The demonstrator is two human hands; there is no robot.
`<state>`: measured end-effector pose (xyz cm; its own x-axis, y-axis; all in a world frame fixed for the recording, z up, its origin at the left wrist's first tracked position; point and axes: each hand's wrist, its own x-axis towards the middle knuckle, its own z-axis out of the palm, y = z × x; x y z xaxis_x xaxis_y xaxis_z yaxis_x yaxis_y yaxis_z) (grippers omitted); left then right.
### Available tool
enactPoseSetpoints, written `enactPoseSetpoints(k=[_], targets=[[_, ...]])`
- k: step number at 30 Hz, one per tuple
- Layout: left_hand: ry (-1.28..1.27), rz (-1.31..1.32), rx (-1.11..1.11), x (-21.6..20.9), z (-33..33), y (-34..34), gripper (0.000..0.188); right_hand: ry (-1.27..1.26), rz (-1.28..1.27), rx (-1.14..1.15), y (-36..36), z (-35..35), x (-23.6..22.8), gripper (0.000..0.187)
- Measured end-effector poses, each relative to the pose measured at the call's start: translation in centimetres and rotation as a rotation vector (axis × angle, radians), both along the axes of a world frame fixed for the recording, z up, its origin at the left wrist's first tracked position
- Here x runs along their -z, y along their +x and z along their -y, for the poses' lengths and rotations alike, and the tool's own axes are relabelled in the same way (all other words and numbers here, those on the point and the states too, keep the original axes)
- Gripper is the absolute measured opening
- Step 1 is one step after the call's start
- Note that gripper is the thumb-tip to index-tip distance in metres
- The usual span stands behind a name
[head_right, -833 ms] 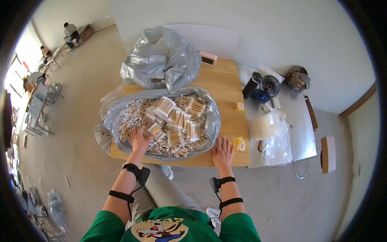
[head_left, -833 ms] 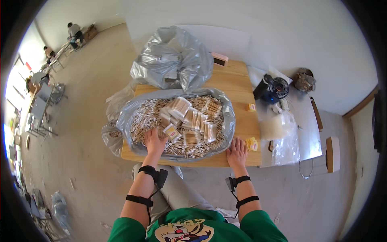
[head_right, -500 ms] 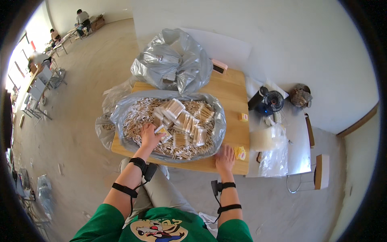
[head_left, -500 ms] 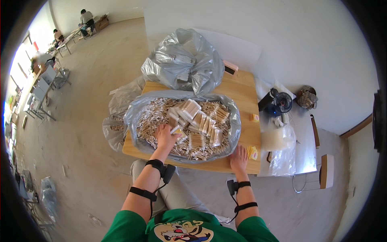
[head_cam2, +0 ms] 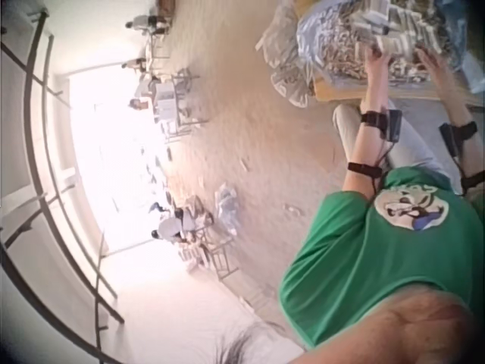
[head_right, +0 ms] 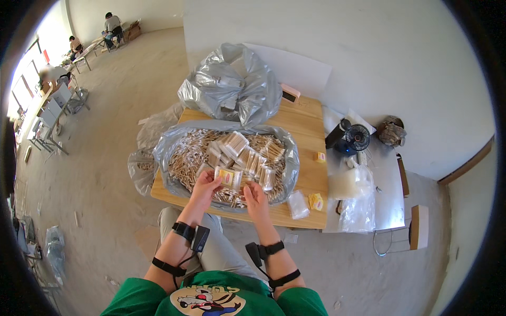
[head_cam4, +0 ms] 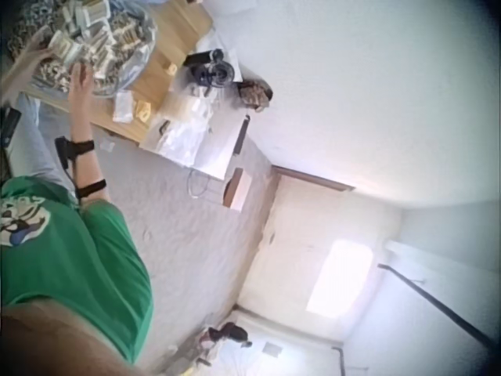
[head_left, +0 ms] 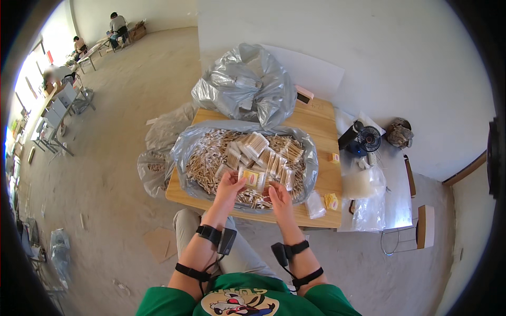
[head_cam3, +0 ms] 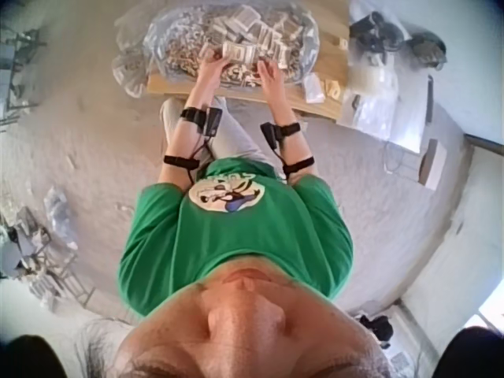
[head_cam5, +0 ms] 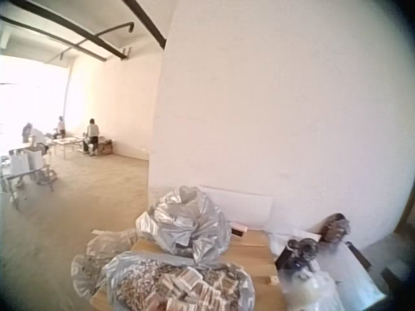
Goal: Packing bundles of cotton swabs into small plastic bags.
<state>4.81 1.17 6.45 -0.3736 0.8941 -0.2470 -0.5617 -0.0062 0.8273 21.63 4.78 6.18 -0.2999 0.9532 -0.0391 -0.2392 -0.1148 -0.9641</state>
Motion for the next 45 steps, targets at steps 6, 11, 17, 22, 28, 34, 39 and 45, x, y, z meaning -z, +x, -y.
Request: enactPoseSetpoints(k=[6,11,17,22,28,34,39,45], targets=[[-0.023,-0.021,0.012,1.6,0.7,0.9,0.029,0.247,0.358,0.141,-1.9,-0.5,-0.4,0.011],[-0.114,-1.053,-0.137,0.7,1.6,1.4,0.025,0.842,0.708,0.198,-1.9,0.7,-3.3,0.01],[-0.117,-0.826,0.106,-1.6,1.8,2.8,0.033,1.179,0.822,0.151,-2.0,1.8,-4.6,0.014],[-0.028,-0.342,0.159,0.0,2.1,2.5,0.022,1.269,0.822,0.102,-1.8,2.2,-4.9,0.016],[0.036,-0.334,0.13,-0.4,2.2,2.6,0.014,1.075,0.664,0.081,-1.5,2.5,-5.0,0.015],[0.083,-0.699,0.082,-1.8,2.7,2.4,0.016,0.953,0.627,0.022,-1.4,2.5,-5.0,0.017],[0.06,-0.91,0.119,-2.6,2.8,2.0,0.016,0.892,0.592,0.006,-1.4,2.0,-4.2,0.021],[0.163,-1.099,0.088,-2.6,3.1,1.6,0.015,0.854,0.615,-0.018,-1.2,1.8,-4.3,0.021]])
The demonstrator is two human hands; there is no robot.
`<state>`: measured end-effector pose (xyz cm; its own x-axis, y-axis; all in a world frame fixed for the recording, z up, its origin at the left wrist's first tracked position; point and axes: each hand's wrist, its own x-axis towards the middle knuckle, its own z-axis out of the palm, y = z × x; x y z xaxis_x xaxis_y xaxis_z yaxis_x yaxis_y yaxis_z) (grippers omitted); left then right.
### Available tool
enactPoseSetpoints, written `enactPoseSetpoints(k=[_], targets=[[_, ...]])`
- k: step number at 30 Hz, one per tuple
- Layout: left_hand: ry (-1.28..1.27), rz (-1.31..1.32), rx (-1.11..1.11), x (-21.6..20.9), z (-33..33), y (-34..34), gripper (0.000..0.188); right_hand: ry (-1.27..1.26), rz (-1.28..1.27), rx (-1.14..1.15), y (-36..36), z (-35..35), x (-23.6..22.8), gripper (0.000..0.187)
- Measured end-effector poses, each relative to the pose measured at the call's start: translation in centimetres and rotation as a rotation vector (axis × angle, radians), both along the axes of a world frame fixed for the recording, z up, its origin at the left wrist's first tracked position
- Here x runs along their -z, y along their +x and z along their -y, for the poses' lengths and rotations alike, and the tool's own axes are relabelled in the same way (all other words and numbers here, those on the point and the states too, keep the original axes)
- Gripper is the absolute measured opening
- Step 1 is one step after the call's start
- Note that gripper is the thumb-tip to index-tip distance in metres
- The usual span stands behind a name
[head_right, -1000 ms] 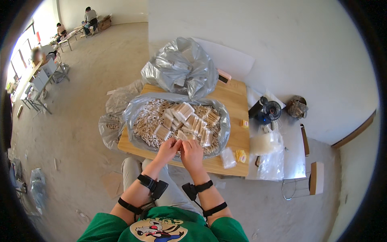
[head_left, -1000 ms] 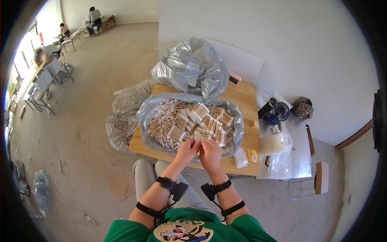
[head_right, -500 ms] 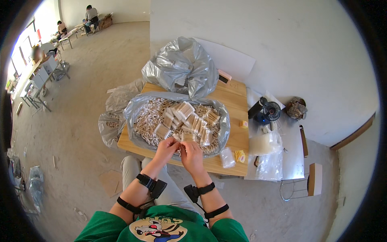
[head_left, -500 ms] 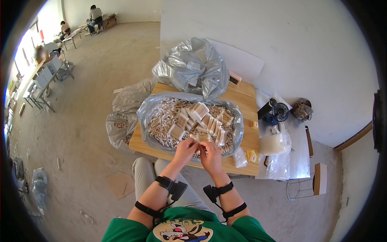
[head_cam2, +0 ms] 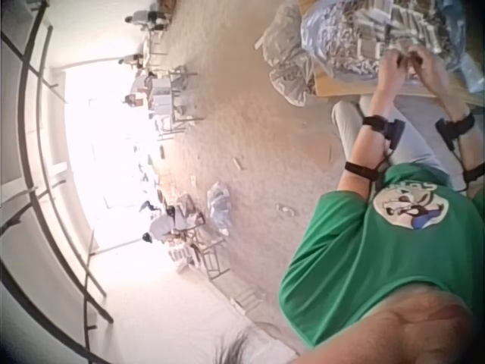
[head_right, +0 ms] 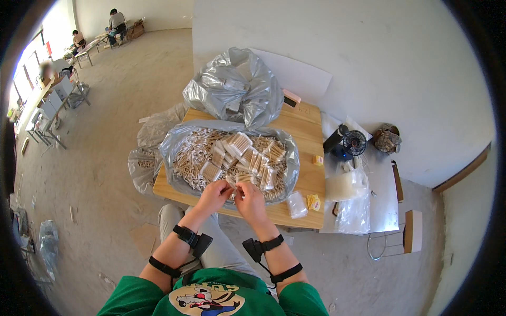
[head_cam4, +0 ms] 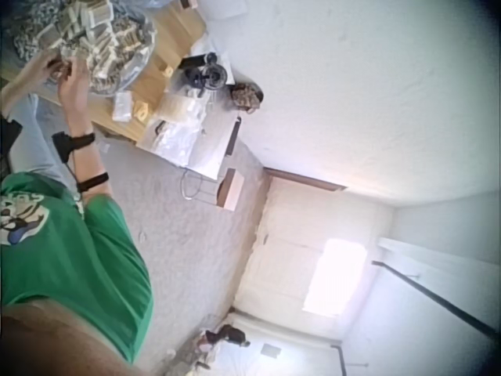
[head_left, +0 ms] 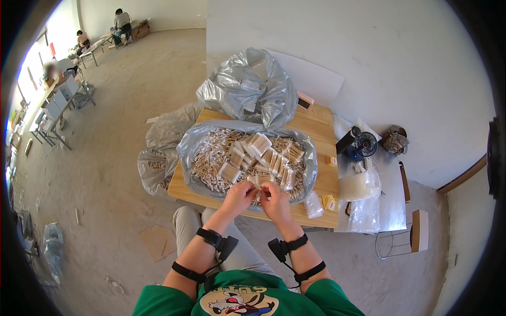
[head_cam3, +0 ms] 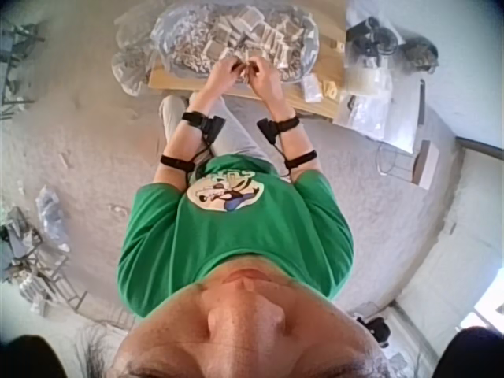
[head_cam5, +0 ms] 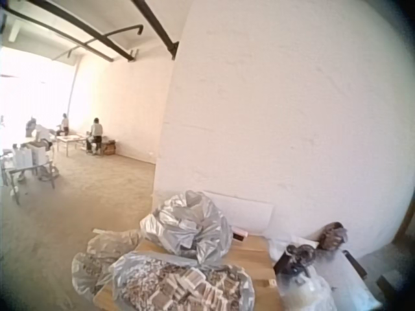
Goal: Packing bundles of cotton swabs into small plastic bags.
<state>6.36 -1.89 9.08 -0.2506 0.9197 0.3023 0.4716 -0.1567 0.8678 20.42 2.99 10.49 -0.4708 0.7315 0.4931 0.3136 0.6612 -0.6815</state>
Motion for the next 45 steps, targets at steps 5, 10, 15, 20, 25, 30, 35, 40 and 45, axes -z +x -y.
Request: enactPoseSetpoints(k=[5,10,15,20,25,30,35,40,45], targets=[[0.025,-0.062,0.029,-0.8,0.1,0.0,0.013,0.213,0.058,0.069,0.7,-1.3,-0.7,0.024],[0.028,-0.105,0.013,-0.9,-0.3,-0.3,0.01,0.286,0.095,0.01,-0.4,-0.7,-1.5,0.022],[0.007,-0.244,0.142,-1.2,-0.3,-1.4,0.01,0.151,0.153,0.035,-0.1,-1.3,0.0,0.016],[0.142,-0.043,-0.191,-0.9,-1.0,-1.7,0.023,-0.346,-0.175,0.165,-0.3,-2.2,2.6,0.012],[-0.275,0.683,-0.041,1.6,-1.5,-3.1,0.03,-0.833,-0.609,0.066,-0.9,-3.0,4.6,0.012],[-0.192,0.06,-0.174,1.4,-2.2,-3.2,0.027,-0.3,-0.284,0.093,-1.0,-5.2,4.1,0.018],[-0.114,-0.021,-0.179,0.7,-2.7,-2.5,0.023,-0.419,-0.022,0.005,-2.7,-5.1,2.1,0.015],[-0.086,0.016,-0.198,0.9,-3.3,-2.7,0.021,-0.416,-0.092,0.027,-3.1,-5.5,2.4,0.014],[-0.036,0.115,-0.317,1.3,-4.1,-2.9,0.014,-0.397,-0.264,0.075,-3.4,-6.5,4.3,0.02]])
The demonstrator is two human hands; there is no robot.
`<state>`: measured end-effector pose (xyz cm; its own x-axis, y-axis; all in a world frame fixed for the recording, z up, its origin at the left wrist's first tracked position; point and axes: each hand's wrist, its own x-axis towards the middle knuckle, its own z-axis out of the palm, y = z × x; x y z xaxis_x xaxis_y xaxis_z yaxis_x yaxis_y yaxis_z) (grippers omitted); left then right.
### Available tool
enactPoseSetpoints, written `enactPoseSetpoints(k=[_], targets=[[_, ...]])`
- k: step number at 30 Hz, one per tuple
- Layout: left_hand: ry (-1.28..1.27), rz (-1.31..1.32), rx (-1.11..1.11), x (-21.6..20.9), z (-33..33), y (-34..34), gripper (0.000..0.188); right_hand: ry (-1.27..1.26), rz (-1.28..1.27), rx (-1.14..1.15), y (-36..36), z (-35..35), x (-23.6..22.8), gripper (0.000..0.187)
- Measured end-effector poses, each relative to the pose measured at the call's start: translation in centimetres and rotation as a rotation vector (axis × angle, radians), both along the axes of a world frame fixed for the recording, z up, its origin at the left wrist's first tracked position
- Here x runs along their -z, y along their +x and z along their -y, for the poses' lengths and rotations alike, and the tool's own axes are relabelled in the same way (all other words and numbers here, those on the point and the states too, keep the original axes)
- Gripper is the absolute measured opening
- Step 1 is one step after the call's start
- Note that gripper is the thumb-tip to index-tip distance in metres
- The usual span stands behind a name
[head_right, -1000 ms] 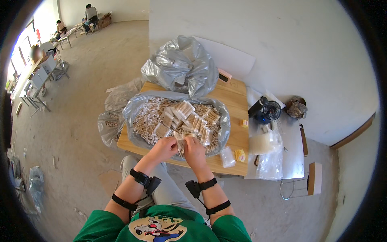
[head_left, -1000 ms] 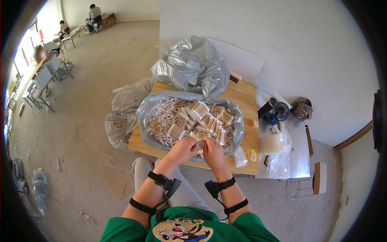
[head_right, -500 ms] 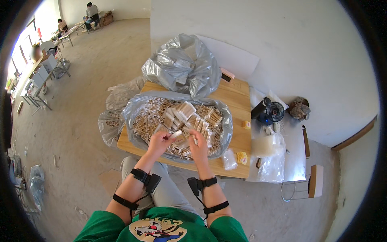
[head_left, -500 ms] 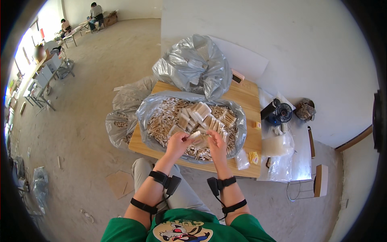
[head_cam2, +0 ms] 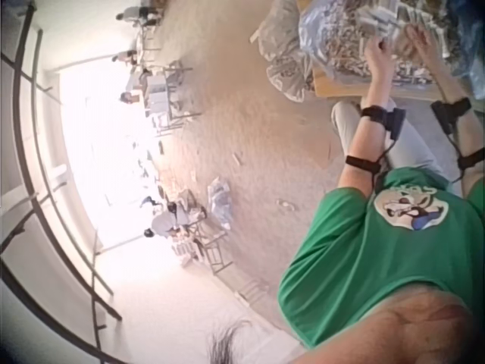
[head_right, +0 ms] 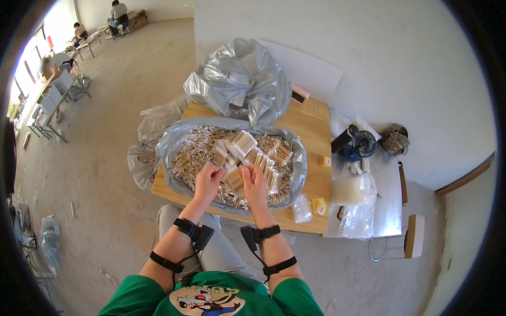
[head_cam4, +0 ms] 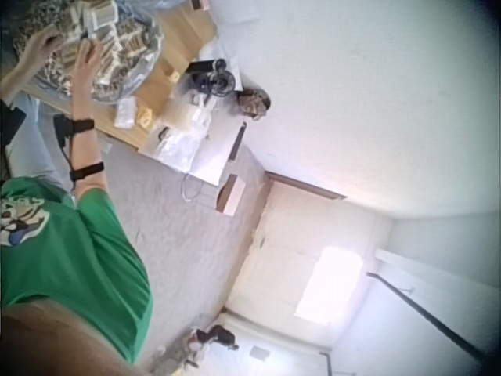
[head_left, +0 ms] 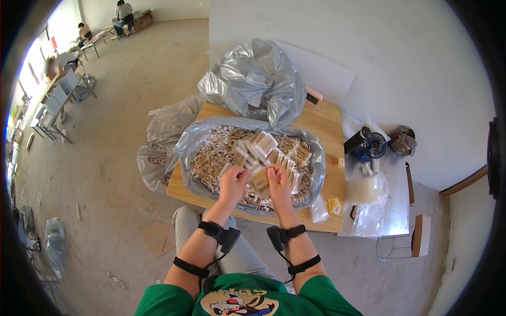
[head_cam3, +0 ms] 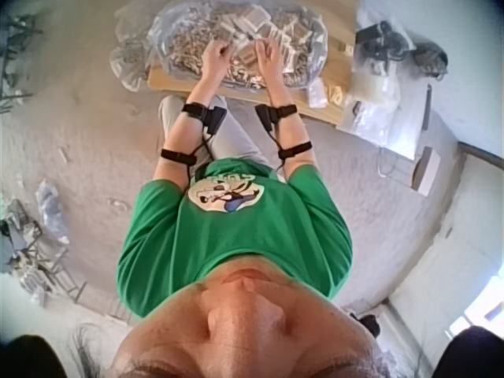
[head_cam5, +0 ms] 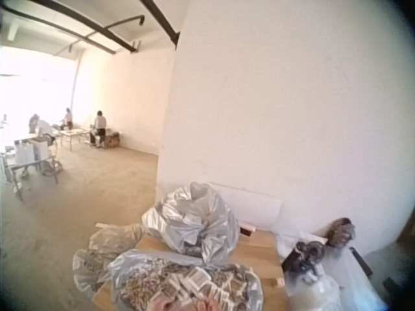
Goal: Packing bundles of cotton swabs into small plastic bags.
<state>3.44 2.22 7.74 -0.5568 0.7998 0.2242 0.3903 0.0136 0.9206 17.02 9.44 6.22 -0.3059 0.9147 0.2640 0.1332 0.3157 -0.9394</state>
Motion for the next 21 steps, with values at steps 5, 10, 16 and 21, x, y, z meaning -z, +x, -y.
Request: enactPoseSetpoints(k=[5,10,16,21], targets=[[0.076,-0.064,-0.127,2.7,-0.4,-0.1,0.013,-0.459,-0.261,-0.044,-0.1,1.7,0.5,0.025],[0.028,0.071,-0.038,3.9,0.0,0.5,0.018,-0.481,-0.212,0.019,0.0,2.3,1.4,0.022],[-0.168,0.127,0.004,3.9,0.3,0.1,0.023,-0.529,-0.213,-0.043,0.9,3.0,2.4,0.016],[0.048,0.005,-0.03,4.5,0.6,1.3,0.021,-0.55,-0.142,-0.063,-0.2,3.9,1.2,0.015]])
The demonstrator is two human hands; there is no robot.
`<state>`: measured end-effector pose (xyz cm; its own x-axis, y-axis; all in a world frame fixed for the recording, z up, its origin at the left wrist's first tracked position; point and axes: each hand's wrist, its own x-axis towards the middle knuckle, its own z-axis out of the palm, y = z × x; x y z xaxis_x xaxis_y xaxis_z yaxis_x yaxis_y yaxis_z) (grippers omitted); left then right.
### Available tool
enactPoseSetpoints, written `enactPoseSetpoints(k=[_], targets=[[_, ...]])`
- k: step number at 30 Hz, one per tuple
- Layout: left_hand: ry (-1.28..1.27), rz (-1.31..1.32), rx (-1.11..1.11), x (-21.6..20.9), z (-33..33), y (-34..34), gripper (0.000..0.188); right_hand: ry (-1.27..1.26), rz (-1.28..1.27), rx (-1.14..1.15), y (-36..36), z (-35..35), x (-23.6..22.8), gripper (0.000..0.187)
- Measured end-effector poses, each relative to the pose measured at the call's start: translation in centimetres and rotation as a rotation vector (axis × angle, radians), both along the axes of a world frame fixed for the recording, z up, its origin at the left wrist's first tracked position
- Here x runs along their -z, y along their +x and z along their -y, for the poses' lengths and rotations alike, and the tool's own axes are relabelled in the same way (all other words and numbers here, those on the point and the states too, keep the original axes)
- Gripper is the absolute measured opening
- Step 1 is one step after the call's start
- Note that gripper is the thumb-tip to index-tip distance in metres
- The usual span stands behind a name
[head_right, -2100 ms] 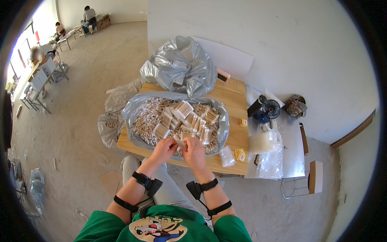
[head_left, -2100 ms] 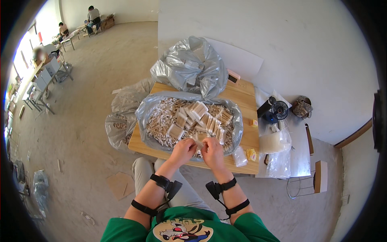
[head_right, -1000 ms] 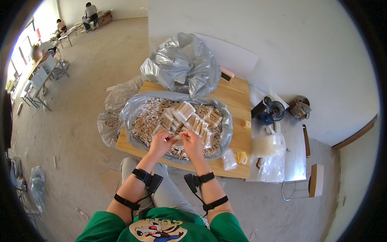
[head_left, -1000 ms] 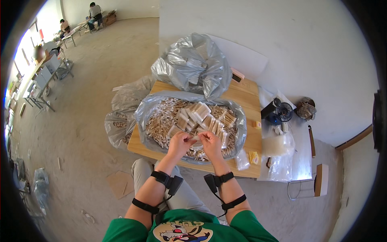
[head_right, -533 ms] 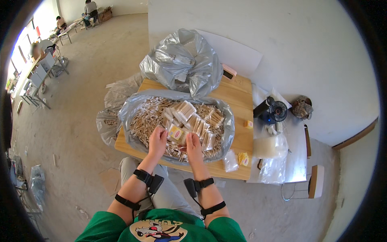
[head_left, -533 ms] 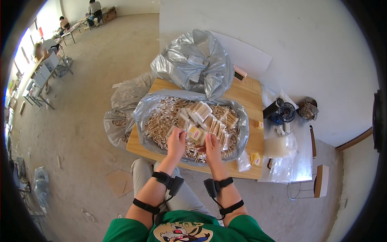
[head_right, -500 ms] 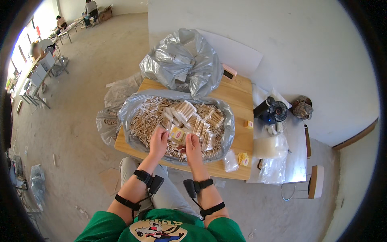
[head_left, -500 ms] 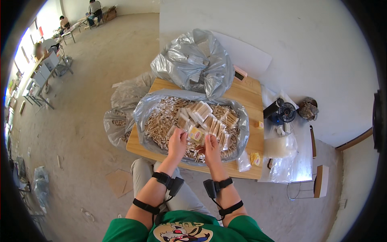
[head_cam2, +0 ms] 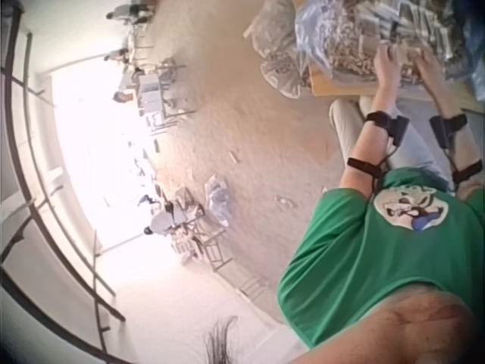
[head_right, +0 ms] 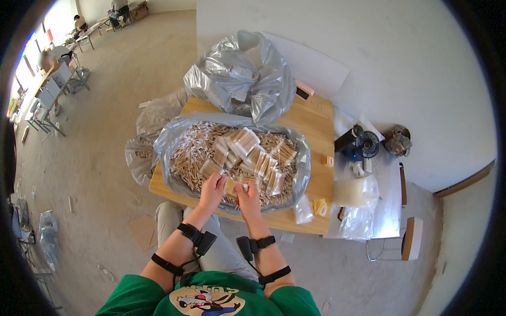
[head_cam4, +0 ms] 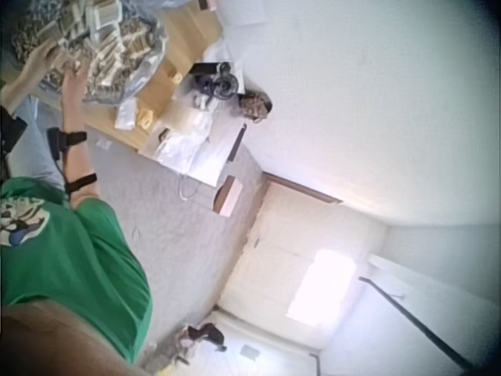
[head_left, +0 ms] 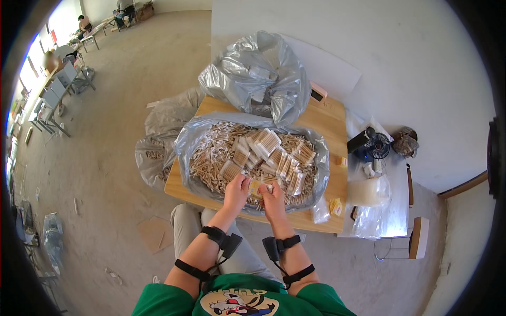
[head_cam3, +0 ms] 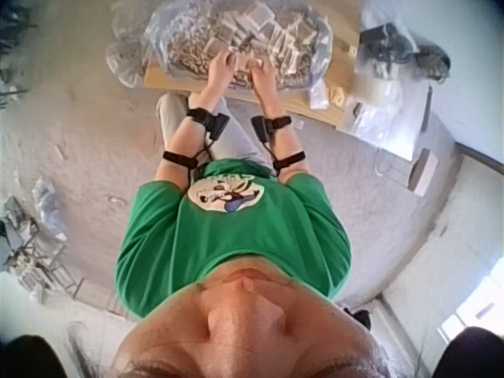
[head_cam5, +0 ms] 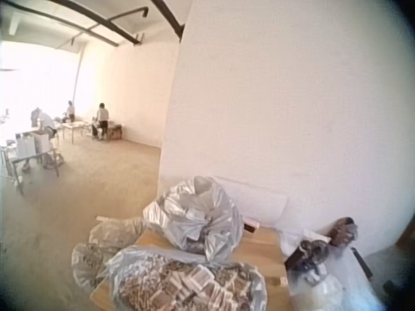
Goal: Packing bundles of cotton swabs into small plastic bags.
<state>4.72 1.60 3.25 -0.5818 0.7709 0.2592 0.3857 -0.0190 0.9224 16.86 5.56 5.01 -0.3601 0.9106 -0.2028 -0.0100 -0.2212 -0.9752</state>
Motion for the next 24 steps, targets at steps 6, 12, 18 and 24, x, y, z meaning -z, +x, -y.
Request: enactPoseSetpoints(k=[6,12,18,24], targets=[[-0.103,0.023,-0.014,-0.9,-0.2,-0.7,0.015,0.133,0.1,0.081,0.5,-1.9,3.5,0.019],[-0.05,-0.055,-0.037,1.1,0.2,-1.2,0.015,0.404,0.228,0.134,-1.5,-1.5,3.6,0.029],[-0.111,-0.035,-0.151,1.8,0.3,-4.2,0.015,0.433,0.459,0.199,-0.9,-2.7,3.4,0.036],[-0.167,-0.098,-0.27,2.9,0.4,-6.3,0.016,0.483,0.533,0.168,-1.2,-3.4,2.7,0.033]])
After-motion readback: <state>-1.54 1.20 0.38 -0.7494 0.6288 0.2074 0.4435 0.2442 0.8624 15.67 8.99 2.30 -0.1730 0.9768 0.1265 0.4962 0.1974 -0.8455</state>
